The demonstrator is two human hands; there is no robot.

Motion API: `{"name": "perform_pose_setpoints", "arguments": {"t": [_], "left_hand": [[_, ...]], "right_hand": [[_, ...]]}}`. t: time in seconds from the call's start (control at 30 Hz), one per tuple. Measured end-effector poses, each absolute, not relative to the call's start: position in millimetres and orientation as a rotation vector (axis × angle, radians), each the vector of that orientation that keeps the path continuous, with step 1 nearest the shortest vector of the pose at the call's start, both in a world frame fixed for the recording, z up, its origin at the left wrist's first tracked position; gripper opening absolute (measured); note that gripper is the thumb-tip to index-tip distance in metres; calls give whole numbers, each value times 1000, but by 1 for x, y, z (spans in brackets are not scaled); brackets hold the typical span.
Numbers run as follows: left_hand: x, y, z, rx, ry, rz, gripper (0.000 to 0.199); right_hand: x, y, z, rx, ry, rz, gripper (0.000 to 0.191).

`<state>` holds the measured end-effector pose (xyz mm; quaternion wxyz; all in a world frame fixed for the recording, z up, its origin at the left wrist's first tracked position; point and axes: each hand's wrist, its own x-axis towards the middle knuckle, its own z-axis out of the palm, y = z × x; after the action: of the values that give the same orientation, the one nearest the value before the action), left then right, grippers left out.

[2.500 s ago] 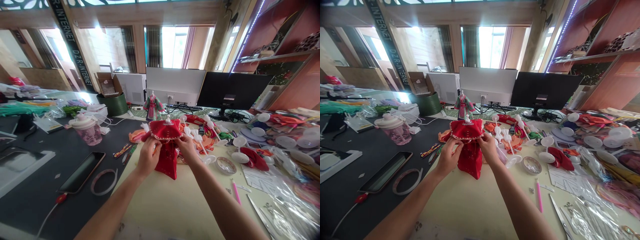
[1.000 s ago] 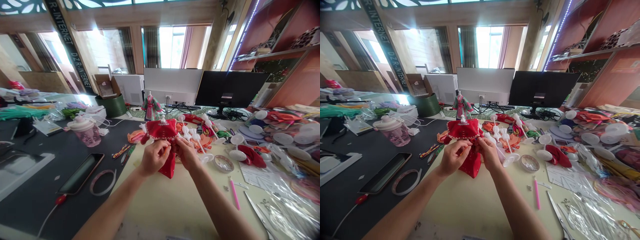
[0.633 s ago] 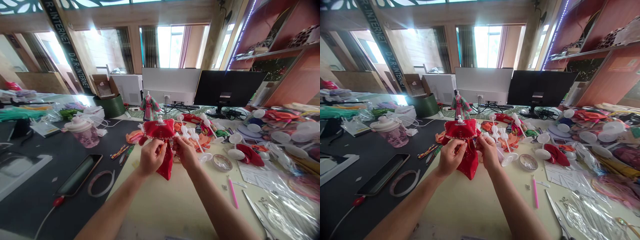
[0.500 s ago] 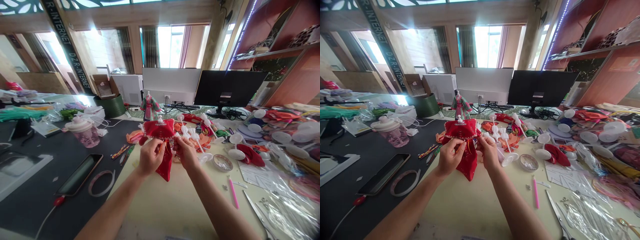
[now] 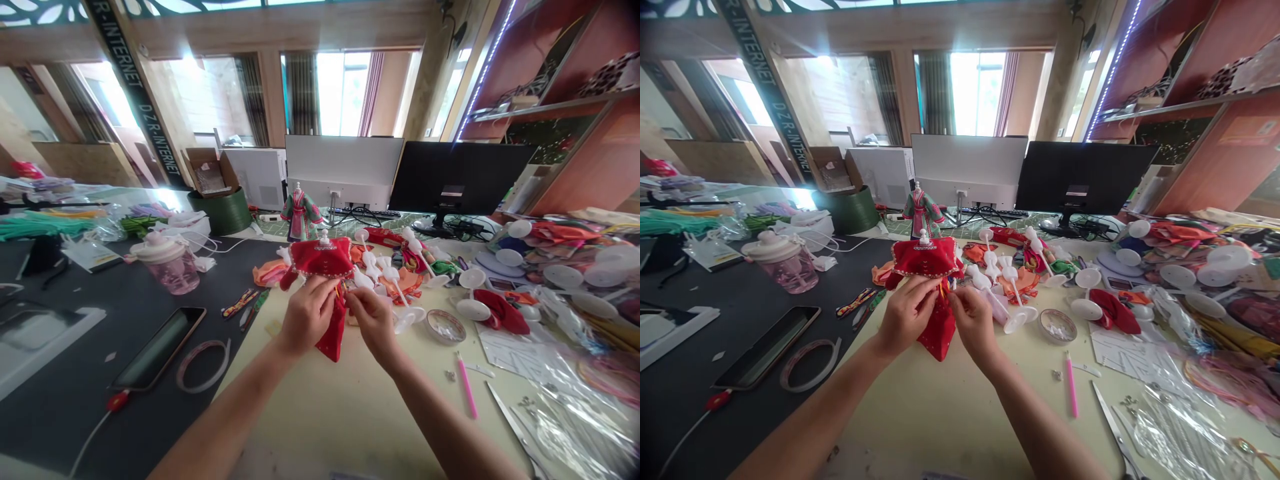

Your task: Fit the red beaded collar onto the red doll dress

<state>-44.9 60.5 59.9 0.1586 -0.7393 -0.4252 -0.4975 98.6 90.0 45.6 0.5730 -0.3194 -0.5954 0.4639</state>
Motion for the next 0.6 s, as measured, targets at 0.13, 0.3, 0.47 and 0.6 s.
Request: {"name": "perform_pose_setpoints", "arguments": {"t": [0.13, 0.3, 0.47, 0.6], "left_hand": [[-47, 61, 56, -2182, -1194, -1258, 31], [-49, 62, 54, -2134, -1109, -1193, 23], [-50, 62, 57, -2127, -1074, -1217, 17], [-49, 63, 59, -2111, -1071, -1201, 19]], "right_hand": [[99, 81, 48, -632, -1718, 594, 13], [102, 79, 47, -545, -1911, 198, 11], [107, 84, 50, -559, -1883, 134, 17], [106, 97, 52, -638, -1975, -8, 30]]}}
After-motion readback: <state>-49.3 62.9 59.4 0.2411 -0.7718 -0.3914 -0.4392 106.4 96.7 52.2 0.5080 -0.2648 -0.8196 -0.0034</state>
